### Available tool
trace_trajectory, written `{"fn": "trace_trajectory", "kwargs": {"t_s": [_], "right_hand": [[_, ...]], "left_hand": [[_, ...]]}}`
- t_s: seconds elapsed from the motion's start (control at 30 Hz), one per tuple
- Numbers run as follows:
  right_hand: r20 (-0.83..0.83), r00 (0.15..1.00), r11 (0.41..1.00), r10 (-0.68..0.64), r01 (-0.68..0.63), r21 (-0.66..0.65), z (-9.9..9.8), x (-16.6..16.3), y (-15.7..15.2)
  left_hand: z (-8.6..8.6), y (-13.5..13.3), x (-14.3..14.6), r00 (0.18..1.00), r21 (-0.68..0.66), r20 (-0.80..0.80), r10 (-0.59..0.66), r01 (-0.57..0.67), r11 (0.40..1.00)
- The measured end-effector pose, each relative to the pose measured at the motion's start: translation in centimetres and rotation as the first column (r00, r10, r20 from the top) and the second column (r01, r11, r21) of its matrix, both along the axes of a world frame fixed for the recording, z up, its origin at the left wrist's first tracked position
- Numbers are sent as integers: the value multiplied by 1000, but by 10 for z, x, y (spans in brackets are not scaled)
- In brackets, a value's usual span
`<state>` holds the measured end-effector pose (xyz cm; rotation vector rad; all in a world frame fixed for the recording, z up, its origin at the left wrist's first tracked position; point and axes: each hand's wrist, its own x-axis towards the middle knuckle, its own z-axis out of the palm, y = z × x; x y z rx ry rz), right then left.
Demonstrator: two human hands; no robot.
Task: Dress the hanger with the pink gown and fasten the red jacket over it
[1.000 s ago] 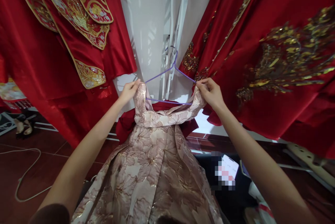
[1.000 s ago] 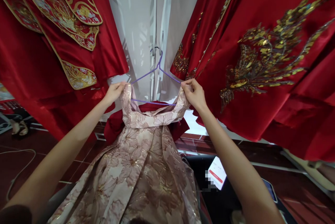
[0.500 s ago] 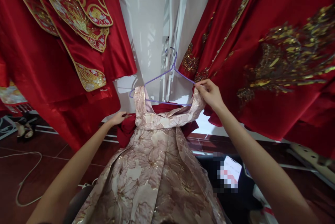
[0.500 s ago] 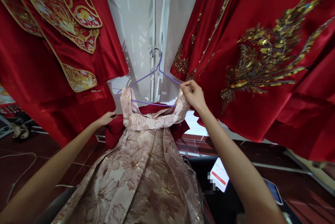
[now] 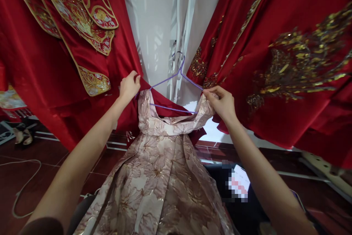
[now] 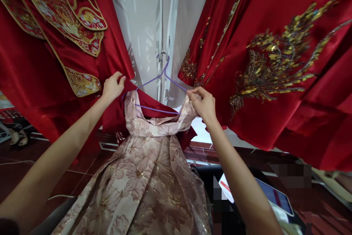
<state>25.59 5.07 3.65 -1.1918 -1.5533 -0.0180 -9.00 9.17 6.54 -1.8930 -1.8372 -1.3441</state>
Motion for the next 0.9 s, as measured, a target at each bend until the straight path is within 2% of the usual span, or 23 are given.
{"fn": "trace_trajectory", "kwargs": {"t_s": [0.07, 0.17, 0.27, 0.4, 0.5, 0.57, 0.67, 0.77, 0.83, 0.9], "right_hand": [[33, 999, 1000, -20, 19, 19, 5, -7, -15], [50, 998, 998, -39, 36, 51, 9, -13, -25], [39, 998, 996, -56, 54, 64, 8, -13, -23], [46, 994, 993, -96, 93, 73, 5, -16, -18], [64, 991, 991, -117, 112, 70, 2, -22, -19], [73, 992, 993, -105, 100, 63, 0, -25, -20], [77, 993, 995, -86, 82, 53, -2, -26, -19], [74, 992, 994, -98, 94, 55, -3, -22, -13], [82, 993, 995, -88, 83, 56, -4, -17, -8], [81, 995, 996, -63, 58, 62, -5, -13, -1]], "left_hand": [[10, -17, 31, 999, 7, 18, -45, 45, 999], [7, -32, 60, 977, 87, 93, -191, 183, 979], [3, -20, 55, 936, 243, 190, -295, 247, 938], [12, 20, 28, 916, 332, 257, -309, 216, 918], [17, 28, 36, 917, 318, 222, -332, 254, 914], [14, 16, 60, 901, 280, 151, -408, 357, 891], [7, -12, 103, 861, 108, 6, -509, 506, 856], [1, -34, 123, 886, -5, -38, -463, 463, 886], [0, -41, 114, 911, -23, -78, -404, 404, 915], [1, -45, 92, 932, -36, -139, -335, 333, 942]]}}
